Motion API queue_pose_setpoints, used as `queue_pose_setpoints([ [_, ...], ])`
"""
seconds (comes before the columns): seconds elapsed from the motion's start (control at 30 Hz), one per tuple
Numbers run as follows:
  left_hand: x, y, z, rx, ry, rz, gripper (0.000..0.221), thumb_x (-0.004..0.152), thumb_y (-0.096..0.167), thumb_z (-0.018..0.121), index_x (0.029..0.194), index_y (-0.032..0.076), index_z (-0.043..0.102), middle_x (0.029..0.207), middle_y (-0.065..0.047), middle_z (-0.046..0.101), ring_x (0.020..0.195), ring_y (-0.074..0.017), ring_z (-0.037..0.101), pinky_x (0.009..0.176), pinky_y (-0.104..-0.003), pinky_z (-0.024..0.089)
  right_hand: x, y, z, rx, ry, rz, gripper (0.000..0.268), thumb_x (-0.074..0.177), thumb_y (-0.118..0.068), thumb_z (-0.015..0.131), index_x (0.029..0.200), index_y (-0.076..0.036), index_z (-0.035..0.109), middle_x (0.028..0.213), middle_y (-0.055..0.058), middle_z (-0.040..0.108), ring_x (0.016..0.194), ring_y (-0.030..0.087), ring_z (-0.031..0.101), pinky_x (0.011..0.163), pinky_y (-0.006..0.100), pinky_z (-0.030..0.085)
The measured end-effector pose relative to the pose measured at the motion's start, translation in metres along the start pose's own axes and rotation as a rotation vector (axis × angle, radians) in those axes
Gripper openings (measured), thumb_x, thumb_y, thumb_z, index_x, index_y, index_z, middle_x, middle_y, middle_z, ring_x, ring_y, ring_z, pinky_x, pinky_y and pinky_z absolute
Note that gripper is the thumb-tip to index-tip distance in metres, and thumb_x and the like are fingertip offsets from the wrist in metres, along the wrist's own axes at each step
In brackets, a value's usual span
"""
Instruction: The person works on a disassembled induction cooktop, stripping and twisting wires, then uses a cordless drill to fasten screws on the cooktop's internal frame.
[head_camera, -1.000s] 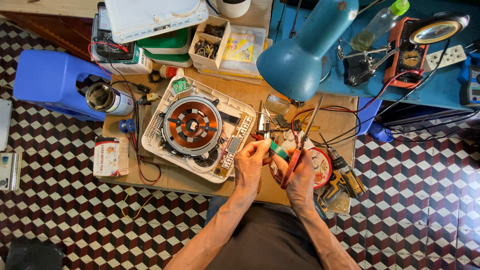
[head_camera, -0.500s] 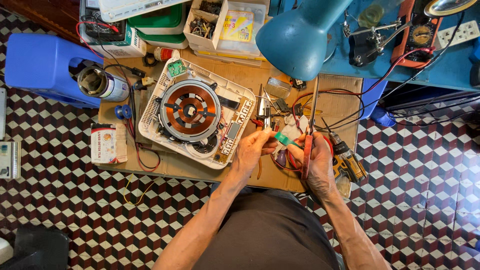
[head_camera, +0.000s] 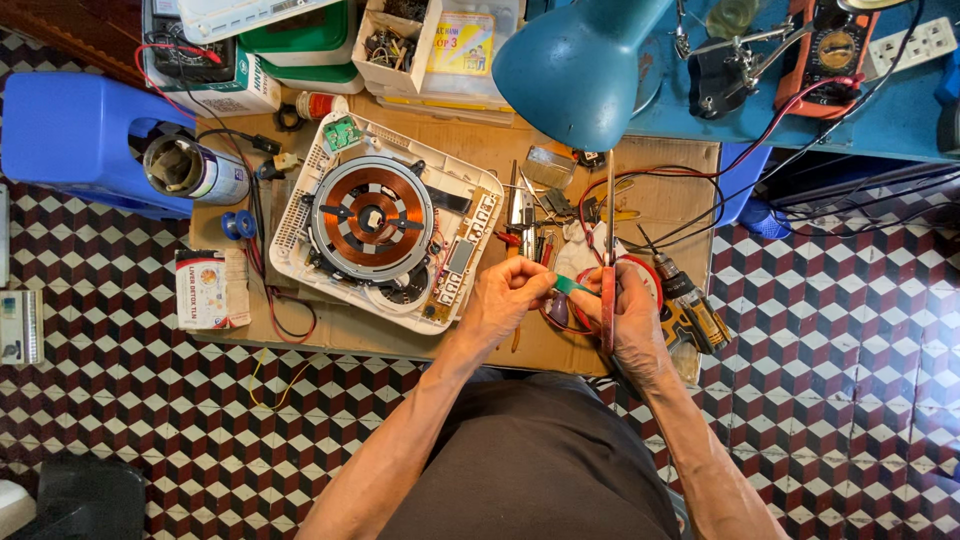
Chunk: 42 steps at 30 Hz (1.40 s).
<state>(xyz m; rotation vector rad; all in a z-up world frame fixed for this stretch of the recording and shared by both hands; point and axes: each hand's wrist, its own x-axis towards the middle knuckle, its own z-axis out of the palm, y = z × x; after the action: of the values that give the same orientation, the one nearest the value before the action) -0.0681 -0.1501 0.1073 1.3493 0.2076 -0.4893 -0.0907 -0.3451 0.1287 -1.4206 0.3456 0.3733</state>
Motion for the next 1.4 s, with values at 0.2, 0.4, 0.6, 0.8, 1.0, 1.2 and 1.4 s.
queue_pose_setpoints([
  [0.2,-0.008,-0.008,0.004,0.181,0.141,0.12,0.021,0.095,0.022,0.073,0.098,0.001,0.074,0.08,-0.002,0.071,0.07,-0.0045,0.059,0.061,-0.021,0.047,0.007,0.006,-0.001,-0.004,0.017,0.033,0.038,0.087,-0.017,0.079,0.113,-0.003,0.055,0.076,-0.001,0.052,0.055,0.004,0.045,0.046,0.02,0.032],
  [0.4,-0.01,-0.011,0.011,0.096,0.194,0.095,0.019,0.094,0.02,0.073,0.097,0.002,0.074,0.077,0.0,0.07,0.069,-0.0035,0.059,0.063,-0.02,0.048,0.011,0.013,-0.006,-0.024,0.032,0.041,0.04,0.087,-0.017,0.08,0.114,-0.004,0.055,0.078,0.001,0.054,0.056,0.006,0.046,0.048,0.022,0.033],
  [0.6,-0.008,-0.01,0.017,0.061,0.206,0.048,0.018,0.094,0.019,0.073,0.095,0.0,0.074,0.078,-0.001,0.071,0.071,-0.0039,0.06,0.065,-0.02,0.048,0.012,0.015,-0.01,-0.076,-0.008,-0.046,0.041,0.086,-0.018,0.08,0.116,-0.004,0.056,0.09,0.0,0.058,0.067,0.005,0.051,0.054,0.02,0.039],
  [0.8,-0.002,-0.007,0.019,0.159,0.307,-0.049,0.019,0.091,0.021,0.072,0.095,0.002,0.074,0.078,0.0,0.073,0.071,-0.0036,0.063,0.065,-0.02,0.049,0.006,0.006,-0.014,-0.199,0.004,-0.131,0.045,0.089,-0.023,0.078,0.124,-0.002,0.06,0.108,0.004,0.067,0.092,0.004,0.064,0.079,0.02,0.053],
  [1.0,0.016,-0.003,0.002,0.115,0.333,-0.017,0.021,0.093,0.021,0.071,0.097,0.002,0.074,0.076,0.001,0.068,0.067,-0.0051,0.055,0.06,-0.021,0.042,-0.026,0.011,-0.019,-0.116,0.174,0.261,0.049,0.089,-0.03,0.071,0.129,-0.006,0.054,0.084,0.009,0.064,0.061,0.014,0.059,0.053,0.029,0.049],
  [1.2,0.03,-0.013,-0.002,0.03,0.381,-0.013,0.019,0.093,0.019,0.07,0.096,0.0,0.07,0.077,0.0,0.067,0.068,-0.0048,0.054,0.06,-0.02,0.041,-0.065,0.035,0.001,0.0,-0.175,0.55,0.045,0.091,-0.047,0.062,0.108,-0.006,0.06,0.072,0.003,0.056,0.053,0.011,0.053,0.046,0.026,0.044],
  [1.4,0.031,-0.014,-0.001,-0.032,0.375,0.018,0.02,0.096,0.021,0.07,0.097,0.001,0.068,0.079,0.0,0.067,0.071,-0.0051,0.056,0.065,-0.019,0.043,-0.051,0.035,0.015,0.067,-0.223,0.599,0.053,0.092,-0.058,0.055,0.097,-0.005,0.06,0.07,0.001,0.055,0.053,0.012,0.055,0.046,0.027,0.044],
])
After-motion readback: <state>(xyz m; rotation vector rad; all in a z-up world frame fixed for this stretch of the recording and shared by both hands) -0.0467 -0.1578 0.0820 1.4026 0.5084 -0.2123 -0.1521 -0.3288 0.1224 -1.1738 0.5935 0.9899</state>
